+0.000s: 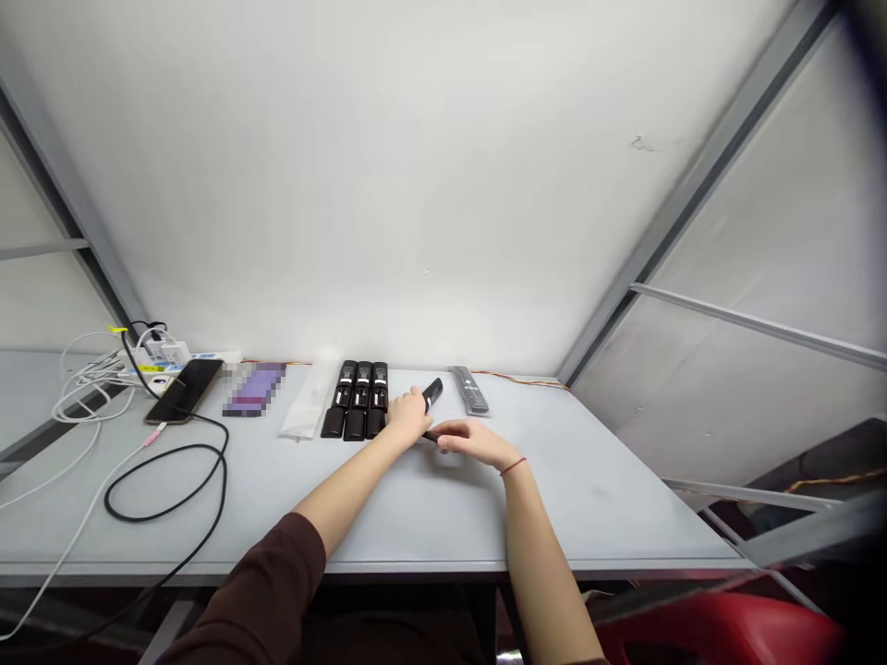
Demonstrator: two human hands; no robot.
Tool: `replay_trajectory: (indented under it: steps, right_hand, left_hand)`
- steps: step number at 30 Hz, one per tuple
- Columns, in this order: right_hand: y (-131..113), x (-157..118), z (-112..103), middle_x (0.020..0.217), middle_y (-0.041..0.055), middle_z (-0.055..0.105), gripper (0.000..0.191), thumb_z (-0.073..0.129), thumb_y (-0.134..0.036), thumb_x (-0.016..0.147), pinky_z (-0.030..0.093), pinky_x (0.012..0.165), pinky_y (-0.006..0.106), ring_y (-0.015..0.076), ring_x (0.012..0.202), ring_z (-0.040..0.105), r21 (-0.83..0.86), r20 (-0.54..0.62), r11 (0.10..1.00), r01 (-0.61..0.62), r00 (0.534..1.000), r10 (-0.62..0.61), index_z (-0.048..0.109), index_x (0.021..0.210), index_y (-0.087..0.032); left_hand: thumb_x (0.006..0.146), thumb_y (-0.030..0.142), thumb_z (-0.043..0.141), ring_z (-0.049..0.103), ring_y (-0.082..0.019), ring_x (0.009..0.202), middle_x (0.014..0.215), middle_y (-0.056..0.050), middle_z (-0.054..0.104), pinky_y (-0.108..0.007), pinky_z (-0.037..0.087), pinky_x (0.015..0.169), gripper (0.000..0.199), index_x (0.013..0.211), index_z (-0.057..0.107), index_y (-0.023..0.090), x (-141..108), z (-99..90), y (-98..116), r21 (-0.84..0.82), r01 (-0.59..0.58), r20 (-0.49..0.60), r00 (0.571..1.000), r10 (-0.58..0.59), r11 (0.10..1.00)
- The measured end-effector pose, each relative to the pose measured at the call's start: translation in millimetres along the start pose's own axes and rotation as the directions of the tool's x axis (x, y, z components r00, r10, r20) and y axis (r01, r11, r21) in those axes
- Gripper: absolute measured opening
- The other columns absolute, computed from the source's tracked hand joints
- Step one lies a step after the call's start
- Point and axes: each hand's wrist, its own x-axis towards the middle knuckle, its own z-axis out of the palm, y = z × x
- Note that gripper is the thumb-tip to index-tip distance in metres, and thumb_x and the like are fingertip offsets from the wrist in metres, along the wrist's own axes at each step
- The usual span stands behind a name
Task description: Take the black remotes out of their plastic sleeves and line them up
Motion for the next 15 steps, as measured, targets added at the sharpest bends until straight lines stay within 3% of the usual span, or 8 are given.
replay_trajectory:
  steps: [2,4,6,8,11,15]
  right_hand:
    - [0.9,-3.3,-4.0,0.084,0.0055,0.068,0.04,0.055,-0.047,0.079,0.047,0.073,0.033,0.0175,0.072,0.059,0.081,-0.014,0.997,0.016,1.0,-0.015,0.068,0.102,-0.017]
    - [-2.4,-3.4,-3.4,0.084,0.0063,0.067,0.042,0.052,-0.047,0.082,0.047,0.074,0.034,0.0166,0.072,0.059,0.153,-0.088,0.985,0.082,0.994,-0.069,0.066,0.106,-0.015]
    - [-11.2,0.5,2.2,0.09,0.008,0.067,0.042,0.05,-0.045,0.083,0.047,0.077,0.035,0.0174,0.078,0.06,0.179,-0.183,0.974,0.139,0.977,-0.106,0.062,0.111,-0.015]
    - [-25.1,7.6,12.4,0.1,0.0094,0.066,0.041,0.054,-0.043,0.082,0.048,0.079,0.036,0.0192,0.088,0.06,0.126,-0.27,0.977,0.172,0.954,-0.133,0.059,0.114,-0.018]
    - [-49.1,22.6,33.1,0.109,0.0081,0.063,0.038,0.06,-0.039,0.079,0.048,0.082,0.037,0.021,0.097,0.059,-0.073,-0.337,0.962,0.262,0.902,-0.271,0.057,0.113,-0.022]
    - [-65.7,47.7,65.3,0.117,0.0079,0.06,0.048,0.066,-0.038,0.075,0.044,0.091,0.04,0.0224,0.106,0.055,-0.352,-0.318,0.843,0.407,0.795,-0.516,0.052,0.119,-0.023]
  left_hand:
    - [0.069,0.022,0.065,0.061,-0.03,0.094,0.102,-0.019,0.062,-0.036,0.042,0.081,0.036,0.101,0.05,0.014,-3.0,-4.7,-2.2,-0.208,-0.012,-0.02,1.0,0.008,0.978]
    - [0.071,0.024,0.064,0.064,-0.024,0.081,0.099,-0.015,0.062,-0.031,0.046,0.072,0.036,0.101,0.047,0.017,-8.4,-15.0,-9.4,-0.475,0.003,-0.019,1.0,-0.013,0.88]
    - [0.072,0.027,0.064,0.063,-0.016,0.063,0.095,-0.009,0.062,-0.026,0.047,0.06,0.043,0.108,0.041,0.019,-15.8,-28.5,-21.0,-0.737,0.091,0.042,0.995,-0.089,0.67]
    - [0.074,0.031,0.064,0.058,-0.01,0.053,0.092,-0.006,0.062,-0.021,0.044,0.05,0.044,0.109,0.04,0.021,-23.5,-42.4,-35.3,-0.895,0.124,0.065,0.986,-0.151,0.428]
    - [0.082,0.041,0.054,0.054,-0.008,0.05,0.086,-0.004,0.063,-0.019,0.042,0.045,0.03,0.101,0.049,0.019,-31.1,-58.9,-56.7,-0.983,0.123,0.099,0.98,-0.173,0.133]
    - [0.09,0.04,0.037,0.061,-0.012,0.064,0.079,-0.007,0.065,-0.023,0.05,0.061,0.036,0.088,0.06,0.012,-32.5,-69.9,-75.2,-0.976,0.178,0.198,0.964,-0.176,-0.122]
